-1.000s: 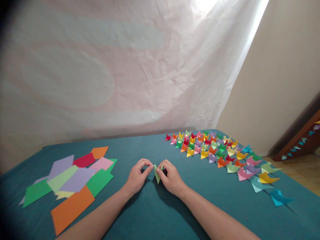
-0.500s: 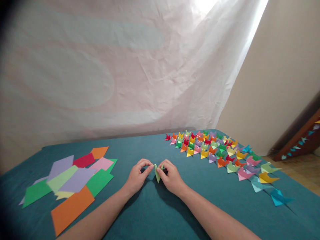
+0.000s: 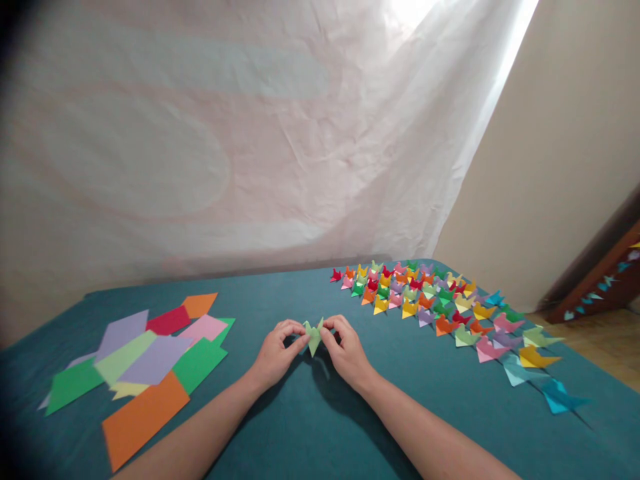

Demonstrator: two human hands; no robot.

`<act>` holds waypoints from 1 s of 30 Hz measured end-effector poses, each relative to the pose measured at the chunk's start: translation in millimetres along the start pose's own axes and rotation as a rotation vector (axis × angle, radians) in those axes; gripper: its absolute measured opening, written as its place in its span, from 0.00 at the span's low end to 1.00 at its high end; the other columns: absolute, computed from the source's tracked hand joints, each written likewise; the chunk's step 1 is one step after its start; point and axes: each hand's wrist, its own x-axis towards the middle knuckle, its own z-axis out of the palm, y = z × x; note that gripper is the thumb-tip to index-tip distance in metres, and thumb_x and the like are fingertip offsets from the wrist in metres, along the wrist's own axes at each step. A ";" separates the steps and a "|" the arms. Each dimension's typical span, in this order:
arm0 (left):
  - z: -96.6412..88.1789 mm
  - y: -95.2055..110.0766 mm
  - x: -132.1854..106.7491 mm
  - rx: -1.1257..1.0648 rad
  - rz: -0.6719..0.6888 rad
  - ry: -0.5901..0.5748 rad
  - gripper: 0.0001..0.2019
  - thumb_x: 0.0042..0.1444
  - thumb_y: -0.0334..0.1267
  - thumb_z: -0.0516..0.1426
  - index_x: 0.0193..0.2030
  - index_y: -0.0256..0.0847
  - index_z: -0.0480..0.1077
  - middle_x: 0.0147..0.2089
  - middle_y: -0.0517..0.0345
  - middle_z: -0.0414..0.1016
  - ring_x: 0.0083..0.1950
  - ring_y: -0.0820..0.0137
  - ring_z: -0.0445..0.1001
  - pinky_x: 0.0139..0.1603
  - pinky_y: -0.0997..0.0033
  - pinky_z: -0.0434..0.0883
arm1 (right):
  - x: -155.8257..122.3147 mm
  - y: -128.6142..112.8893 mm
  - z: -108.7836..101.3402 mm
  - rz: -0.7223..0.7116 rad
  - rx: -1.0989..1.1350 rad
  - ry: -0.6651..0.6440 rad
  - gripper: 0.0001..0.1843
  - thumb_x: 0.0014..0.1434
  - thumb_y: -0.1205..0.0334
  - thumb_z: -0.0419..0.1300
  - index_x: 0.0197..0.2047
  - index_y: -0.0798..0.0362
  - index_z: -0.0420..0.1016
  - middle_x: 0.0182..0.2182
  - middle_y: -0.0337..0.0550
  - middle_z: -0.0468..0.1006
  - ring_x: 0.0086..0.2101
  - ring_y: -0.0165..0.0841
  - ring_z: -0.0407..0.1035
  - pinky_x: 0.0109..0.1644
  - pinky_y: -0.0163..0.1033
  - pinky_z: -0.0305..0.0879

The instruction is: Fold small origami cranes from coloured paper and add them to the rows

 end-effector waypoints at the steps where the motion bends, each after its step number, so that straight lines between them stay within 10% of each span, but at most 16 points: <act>1: -0.3 -1.0 0.4 -0.006 -0.010 0.018 0.05 0.54 0.38 0.57 0.32 0.41 0.73 0.37 0.57 0.74 0.43 0.66 0.70 0.49 0.65 0.64 | 0.2 1.9 0.4 0.017 -0.007 0.019 0.08 0.59 0.62 0.52 0.36 0.52 0.71 0.35 0.43 0.72 0.37 0.34 0.67 0.40 0.38 0.63; 30: 0.1 5.0 0.9 -0.289 -0.170 -0.041 0.11 0.49 0.35 0.60 0.41 0.36 0.72 0.39 0.54 0.77 0.42 0.66 0.74 0.48 0.68 0.68 | 1.8 -0.1 -0.9 0.227 0.200 -0.071 0.16 0.55 0.50 0.58 0.35 0.55 0.75 0.30 0.41 0.77 0.30 0.32 0.69 0.35 0.36 0.64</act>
